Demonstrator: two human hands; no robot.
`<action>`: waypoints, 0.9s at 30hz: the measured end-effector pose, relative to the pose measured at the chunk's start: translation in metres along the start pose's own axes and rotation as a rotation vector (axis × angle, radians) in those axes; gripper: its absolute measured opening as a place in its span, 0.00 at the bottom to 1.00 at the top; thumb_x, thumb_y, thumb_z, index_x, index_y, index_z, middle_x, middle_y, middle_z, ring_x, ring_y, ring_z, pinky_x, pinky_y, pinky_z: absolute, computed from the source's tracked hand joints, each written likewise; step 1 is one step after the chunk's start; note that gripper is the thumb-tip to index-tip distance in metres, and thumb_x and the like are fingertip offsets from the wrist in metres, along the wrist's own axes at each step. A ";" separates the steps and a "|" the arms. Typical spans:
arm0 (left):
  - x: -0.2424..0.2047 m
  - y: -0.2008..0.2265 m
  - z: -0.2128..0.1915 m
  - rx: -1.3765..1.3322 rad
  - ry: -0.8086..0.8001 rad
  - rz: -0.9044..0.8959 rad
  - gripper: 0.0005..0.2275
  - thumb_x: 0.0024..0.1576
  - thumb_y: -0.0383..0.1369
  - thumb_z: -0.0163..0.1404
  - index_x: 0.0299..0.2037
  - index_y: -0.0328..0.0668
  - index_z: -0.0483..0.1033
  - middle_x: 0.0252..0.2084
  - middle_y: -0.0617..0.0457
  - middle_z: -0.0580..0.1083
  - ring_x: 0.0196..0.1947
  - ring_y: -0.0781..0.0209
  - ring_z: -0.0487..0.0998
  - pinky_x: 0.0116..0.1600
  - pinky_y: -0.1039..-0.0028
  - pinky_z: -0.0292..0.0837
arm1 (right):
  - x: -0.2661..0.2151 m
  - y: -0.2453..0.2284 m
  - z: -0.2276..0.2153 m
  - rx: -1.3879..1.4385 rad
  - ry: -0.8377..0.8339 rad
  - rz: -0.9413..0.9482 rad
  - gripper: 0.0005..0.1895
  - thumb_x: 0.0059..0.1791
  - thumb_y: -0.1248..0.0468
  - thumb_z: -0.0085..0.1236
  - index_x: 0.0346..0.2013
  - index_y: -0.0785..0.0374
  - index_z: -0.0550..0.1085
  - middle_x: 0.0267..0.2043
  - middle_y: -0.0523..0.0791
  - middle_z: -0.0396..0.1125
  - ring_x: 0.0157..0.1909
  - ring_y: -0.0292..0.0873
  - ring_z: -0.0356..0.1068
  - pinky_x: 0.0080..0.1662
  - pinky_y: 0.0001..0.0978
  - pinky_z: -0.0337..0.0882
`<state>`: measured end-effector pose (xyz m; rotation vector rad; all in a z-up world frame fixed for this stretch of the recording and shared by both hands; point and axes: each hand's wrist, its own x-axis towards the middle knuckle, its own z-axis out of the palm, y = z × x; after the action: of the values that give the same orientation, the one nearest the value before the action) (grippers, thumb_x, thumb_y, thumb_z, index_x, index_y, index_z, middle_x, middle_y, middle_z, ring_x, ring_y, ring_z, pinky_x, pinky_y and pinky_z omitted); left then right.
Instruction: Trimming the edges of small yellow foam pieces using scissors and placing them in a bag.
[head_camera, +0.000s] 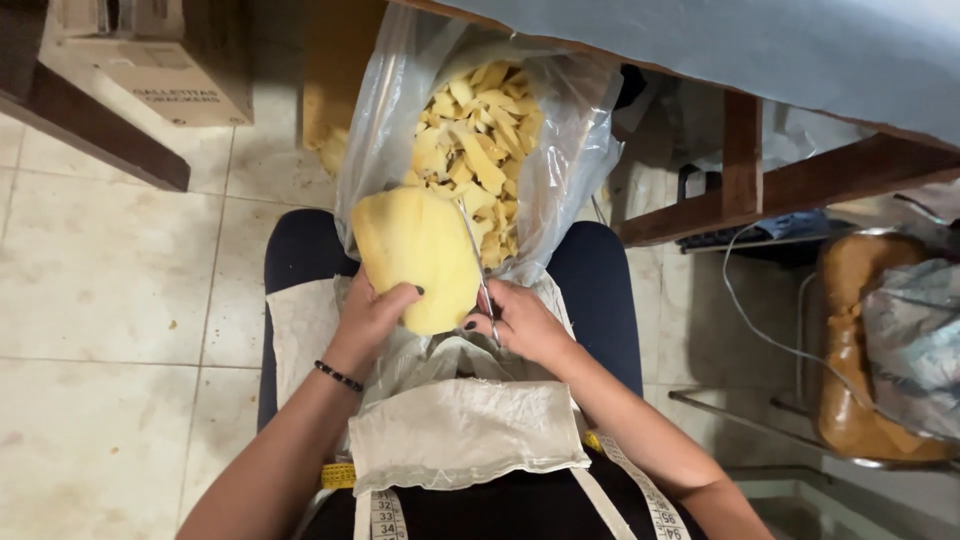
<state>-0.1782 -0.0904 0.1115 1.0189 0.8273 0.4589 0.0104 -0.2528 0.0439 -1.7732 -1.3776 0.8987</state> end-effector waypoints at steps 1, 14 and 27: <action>0.000 0.002 0.002 0.011 -0.006 0.000 0.20 0.46 0.30 0.60 0.49 0.35 0.70 0.33 0.43 0.74 0.29 0.55 0.77 0.29 0.65 0.74 | 0.000 -0.006 -0.001 0.006 0.011 0.000 0.19 0.48 0.48 0.64 0.31 0.59 0.69 0.24 0.50 0.66 0.29 0.55 0.70 0.36 0.43 0.71; -0.002 0.005 0.004 -0.097 0.065 -0.077 0.23 0.45 0.28 0.59 0.52 0.38 0.68 0.38 0.45 0.72 0.38 0.51 0.76 0.41 0.61 0.73 | 0.000 -0.004 -0.017 0.144 -0.039 0.195 0.17 0.49 0.49 0.62 0.31 0.57 0.69 0.21 0.47 0.68 0.26 0.47 0.72 0.34 0.36 0.72; 0.003 -0.015 -0.008 -0.017 0.044 -0.023 0.25 0.44 0.29 0.58 0.55 0.39 0.69 0.41 0.43 0.74 0.38 0.52 0.76 0.40 0.59 0.75 | 0.022 -0.036 -0.024 -0.378 -0.098 0.254 0.34 0.37 0.31 0.66 0.33 0.57 0.70 0.34 0.50 0.67 0.40 0.61 0.73 0.45 0.50 0.72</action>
<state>-0.1832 -0.0911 0.0952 0.9858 0.8722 0.4695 0.0178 -0.2279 0.0851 -2.2567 -1.4814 0.9109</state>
